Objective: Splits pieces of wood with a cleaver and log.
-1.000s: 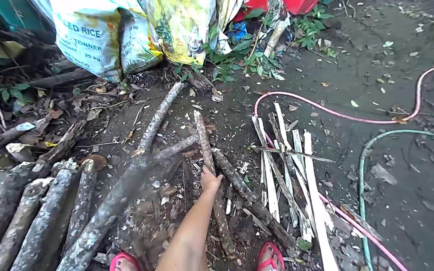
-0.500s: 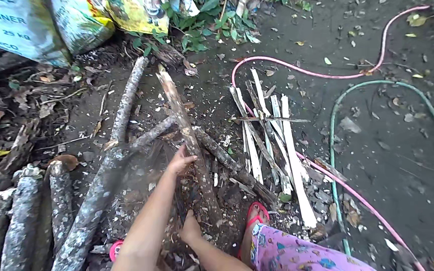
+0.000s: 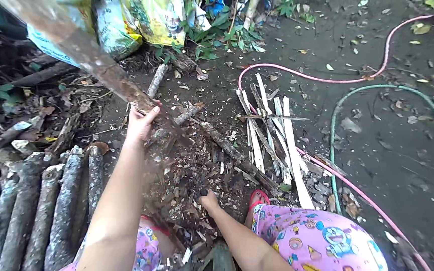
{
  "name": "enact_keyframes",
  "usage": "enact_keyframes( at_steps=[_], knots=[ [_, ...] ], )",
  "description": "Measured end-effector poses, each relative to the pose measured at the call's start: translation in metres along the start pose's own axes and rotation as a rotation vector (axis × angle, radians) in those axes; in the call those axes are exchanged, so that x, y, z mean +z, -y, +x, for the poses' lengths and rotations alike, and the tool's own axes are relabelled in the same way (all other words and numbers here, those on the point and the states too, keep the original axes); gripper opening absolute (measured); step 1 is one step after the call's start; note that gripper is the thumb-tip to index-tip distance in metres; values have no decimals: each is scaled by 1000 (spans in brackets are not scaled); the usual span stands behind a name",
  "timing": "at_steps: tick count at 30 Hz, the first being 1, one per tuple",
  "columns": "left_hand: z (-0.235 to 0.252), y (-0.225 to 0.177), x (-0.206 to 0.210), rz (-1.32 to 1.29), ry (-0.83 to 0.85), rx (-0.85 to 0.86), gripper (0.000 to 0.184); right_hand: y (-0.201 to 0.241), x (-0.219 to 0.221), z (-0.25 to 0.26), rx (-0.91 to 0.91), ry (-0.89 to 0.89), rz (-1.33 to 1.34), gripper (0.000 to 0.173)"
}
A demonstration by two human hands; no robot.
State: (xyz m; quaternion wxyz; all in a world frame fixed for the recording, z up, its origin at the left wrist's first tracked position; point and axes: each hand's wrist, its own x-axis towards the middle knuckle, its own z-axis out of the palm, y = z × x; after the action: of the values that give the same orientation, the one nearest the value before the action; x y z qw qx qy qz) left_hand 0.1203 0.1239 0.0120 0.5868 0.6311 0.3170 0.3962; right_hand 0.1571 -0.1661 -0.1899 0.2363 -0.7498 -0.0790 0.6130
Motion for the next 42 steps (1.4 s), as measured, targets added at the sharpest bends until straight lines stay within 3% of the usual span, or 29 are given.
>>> enact_keyframes(
  at_steps=[6, 9, 12, 18, 24, 31, 33, 37, 42],
  knots=[
    [-35, 46, -15, 79, -204, -163, 60, 9, -5, -27, -55, -27, 118, 59],
    [-48, 48, -19, 35, -355, -223, 66, 9, -14, -37, -58, -45, 44, 55],
    [-62, 41, -28, 39, -397, -279, 64, 4, -21, -42, -63, -54, -4, 55],
    [-84, 16, -39, 134, -241, -439, 60, 3, -20, -54, -69, -61, -23, 48],
    [-87, -10, -26, 262, -229, -460, 52, 2, -47, -66, -12, -127, -329, 52],
    [-77, -46, 20, 507, 63, -23, 53, -24, -37, -40, 49, -100, -477, 68],
    [-59, -55, 36, 648, 174, 7, 57, -24, -29, -39, 57, -71, -465, 72],
    [-29, -42, 70, 814, 305, -249, 60, -28, -13, -35, 29, -55, -301, 71],
    [-26, 20, 92, 851, 391, -520, 62, -34, -9, -24, -56, -59, 10, 61]
  ],
)
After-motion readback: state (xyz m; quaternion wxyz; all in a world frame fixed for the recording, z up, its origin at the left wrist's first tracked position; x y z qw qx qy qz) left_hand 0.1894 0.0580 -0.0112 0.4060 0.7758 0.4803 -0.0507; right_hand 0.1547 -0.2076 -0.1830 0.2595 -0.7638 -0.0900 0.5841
